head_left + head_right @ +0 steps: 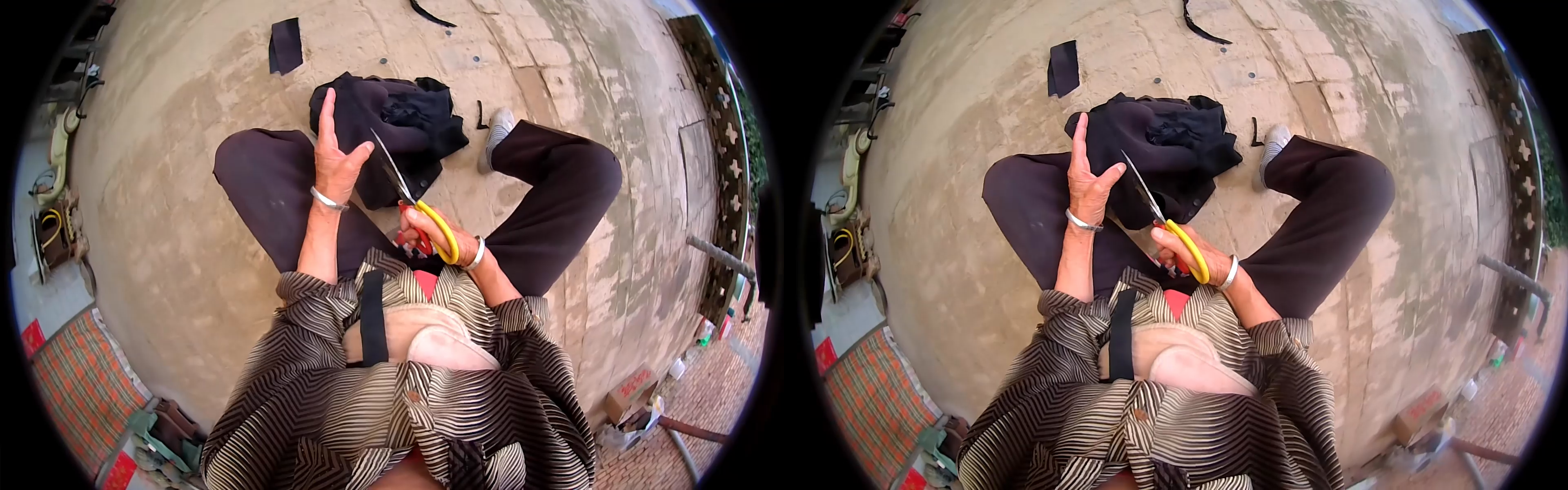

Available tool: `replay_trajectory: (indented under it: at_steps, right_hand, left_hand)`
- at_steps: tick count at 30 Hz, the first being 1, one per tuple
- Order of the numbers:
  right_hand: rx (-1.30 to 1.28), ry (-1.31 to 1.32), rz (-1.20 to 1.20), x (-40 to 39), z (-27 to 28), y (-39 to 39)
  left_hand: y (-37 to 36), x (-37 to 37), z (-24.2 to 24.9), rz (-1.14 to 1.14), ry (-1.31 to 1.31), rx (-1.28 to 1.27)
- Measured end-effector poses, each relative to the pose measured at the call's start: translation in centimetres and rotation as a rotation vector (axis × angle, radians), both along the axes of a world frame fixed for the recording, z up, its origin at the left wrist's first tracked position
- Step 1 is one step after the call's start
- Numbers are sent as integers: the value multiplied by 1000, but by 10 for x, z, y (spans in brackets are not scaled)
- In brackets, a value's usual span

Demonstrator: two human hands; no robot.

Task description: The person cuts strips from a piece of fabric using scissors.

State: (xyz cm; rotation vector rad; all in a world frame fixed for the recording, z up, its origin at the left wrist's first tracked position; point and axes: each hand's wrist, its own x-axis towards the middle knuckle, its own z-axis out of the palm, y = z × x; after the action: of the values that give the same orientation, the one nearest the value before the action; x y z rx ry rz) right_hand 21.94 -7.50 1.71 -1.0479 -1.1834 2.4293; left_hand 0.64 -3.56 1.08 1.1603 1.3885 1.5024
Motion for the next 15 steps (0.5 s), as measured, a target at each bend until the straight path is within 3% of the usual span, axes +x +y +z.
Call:
replay_trajectory:
  at_steps: [3,9,11,15]
  right_hand:
    - [-46,73,-40,-5,-2,3]
    - [79,-35,-11,-9,-17,7]
    - [261,-118,-32,-11,-23,7]
    - [374,-183,-62,-14,-21,4]
  left_hand:
    - [-3,1,2,-17,27,-11]
    - [-6,2,-4,-43,-40,-12]
    - [-6,2,-7,-14,-74,-17]
    - [-6,3,-9,-6,-64,-1]
